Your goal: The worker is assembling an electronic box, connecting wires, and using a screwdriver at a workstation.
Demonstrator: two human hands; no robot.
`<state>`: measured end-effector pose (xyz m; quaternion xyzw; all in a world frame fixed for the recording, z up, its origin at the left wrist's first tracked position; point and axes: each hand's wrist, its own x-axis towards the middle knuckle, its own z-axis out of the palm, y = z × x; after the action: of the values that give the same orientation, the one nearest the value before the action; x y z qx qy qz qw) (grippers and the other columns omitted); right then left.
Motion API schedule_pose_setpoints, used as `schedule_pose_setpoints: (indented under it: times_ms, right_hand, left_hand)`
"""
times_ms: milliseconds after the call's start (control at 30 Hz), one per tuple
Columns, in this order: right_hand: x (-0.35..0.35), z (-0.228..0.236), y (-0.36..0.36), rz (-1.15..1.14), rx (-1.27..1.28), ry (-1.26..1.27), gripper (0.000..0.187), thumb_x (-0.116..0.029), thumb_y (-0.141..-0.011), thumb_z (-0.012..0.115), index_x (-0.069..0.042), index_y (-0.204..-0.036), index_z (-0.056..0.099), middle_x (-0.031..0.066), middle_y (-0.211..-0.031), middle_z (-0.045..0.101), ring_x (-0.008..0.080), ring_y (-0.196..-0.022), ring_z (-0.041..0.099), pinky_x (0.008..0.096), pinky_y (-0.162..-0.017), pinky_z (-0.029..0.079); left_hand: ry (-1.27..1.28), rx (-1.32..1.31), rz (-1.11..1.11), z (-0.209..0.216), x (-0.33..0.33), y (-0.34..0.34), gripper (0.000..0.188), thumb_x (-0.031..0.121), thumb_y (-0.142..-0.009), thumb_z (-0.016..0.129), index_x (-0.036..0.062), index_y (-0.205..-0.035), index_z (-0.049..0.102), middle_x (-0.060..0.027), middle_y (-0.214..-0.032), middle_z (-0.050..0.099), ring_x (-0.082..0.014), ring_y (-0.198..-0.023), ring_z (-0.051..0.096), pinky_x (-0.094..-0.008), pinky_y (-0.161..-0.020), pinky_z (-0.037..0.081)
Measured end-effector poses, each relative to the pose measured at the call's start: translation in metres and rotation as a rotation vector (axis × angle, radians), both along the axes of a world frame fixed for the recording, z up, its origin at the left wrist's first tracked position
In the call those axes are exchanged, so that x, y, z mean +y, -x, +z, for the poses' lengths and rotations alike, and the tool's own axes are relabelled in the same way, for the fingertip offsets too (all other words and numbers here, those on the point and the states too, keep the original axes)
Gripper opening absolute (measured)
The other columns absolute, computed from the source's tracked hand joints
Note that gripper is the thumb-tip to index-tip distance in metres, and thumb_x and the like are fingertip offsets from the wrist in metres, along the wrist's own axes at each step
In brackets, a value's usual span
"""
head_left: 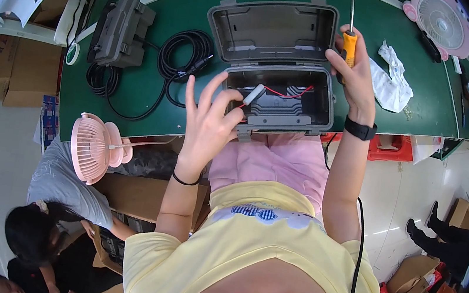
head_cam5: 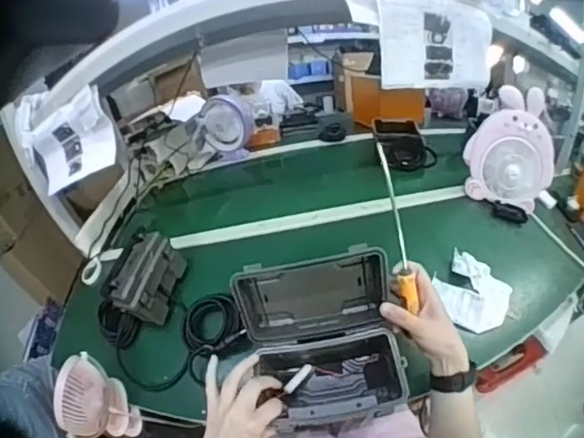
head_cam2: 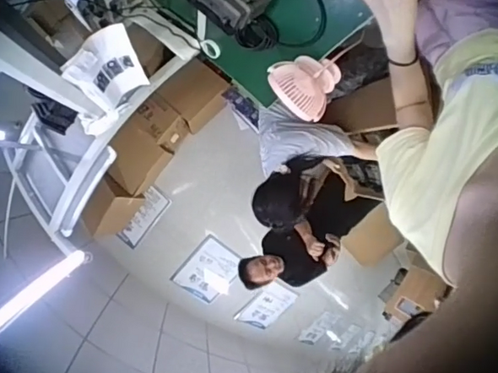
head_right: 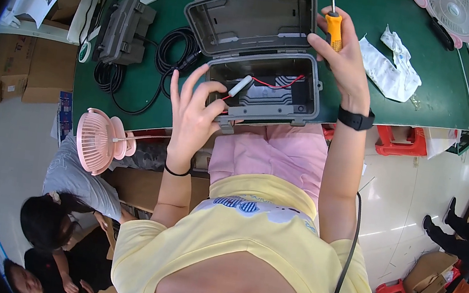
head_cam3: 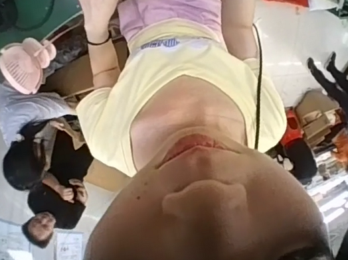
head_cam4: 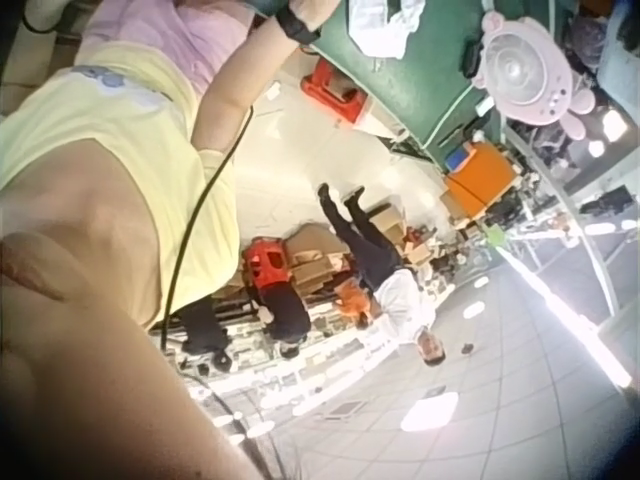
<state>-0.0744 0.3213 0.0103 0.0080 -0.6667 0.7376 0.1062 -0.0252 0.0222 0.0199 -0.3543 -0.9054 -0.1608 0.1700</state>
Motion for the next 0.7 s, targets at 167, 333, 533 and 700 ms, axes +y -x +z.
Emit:
schedule_pose_setpoints:
  times_ms: [167,333,533,700]
  right_hand:
    - [-0.004,0.016,-0.024,-0.052,-0.017,-0.282,0.053,-0.006,-0.089,0.071,-0.01,-0.134,0.045,0.0075,-0.135,0.057,0.0075,-0.097,0.057,0.0206,-0.074,0.048]
    - [-0.016,0.01,-0.029,0.073,0.15,-0.044,0.048,0.008,-0.088,0.059,-0.008,-0.13,0.042,0.0141,-0.141,0.057,0.0139,-0.123,0.054,0.0225,-0.091,0.048]
    - [-0.018,0.008,-0.024,0.04,0.121,-0.093,0.046,0.007,-0.089,0.057,-0.006,-0.131,0.042,0.0126,-0.143,0.056,0.0148,-0.121,0.054,0.0266,-0.1,0.044]
    - [-0.026,0.003,-0.012,-0.129,0.121,-0.224,0.04,-0.011,-0.095,0.066,-0.005,-0.13,0.046,0.0095,-0.127,0.065,0.013,-0.106,0.059,0.0248,-0.091,0.047]
  left_hand:
    - [-0.183,0.003,0.054,-0.005,0.0,0.011,0.036,0.019,-0.056,0.089,0.0114,-0.088,0.073,-0.0098,-0.128,0.054,-0.0385,-0.13,0.048,-0.0522,-0.104,0.043]
    - [-0.384,-0.15,0.046,-0.024,0.006,0.012,0.061,0.021,-0.06,0.094,0.0126,-0.114,0.067,-0.0202,-0.134,0.043,-0.0396,-0.113,0.059,-0.0443,-0.083,0.056]
    - [-0.709,-0.195,0.103,-0.034,0.011,0.009,0.085,0.015,-0.06,0.096,0.0056,-0.128,0.045,-0.0162,-0.134,0.037,-0.0309,-0.116,0.056,-0.0389,-0.089,0.059]
    - [-0.884,-0.363,0.132,-0.031,0.013,0.015,0.087,0.005,-0.069,0.09,0.008,-0.137,0.036,-0.0127,-0.14,0.037,-0.0293,-0.122,0.053,-0.041,-0.099,0.054]
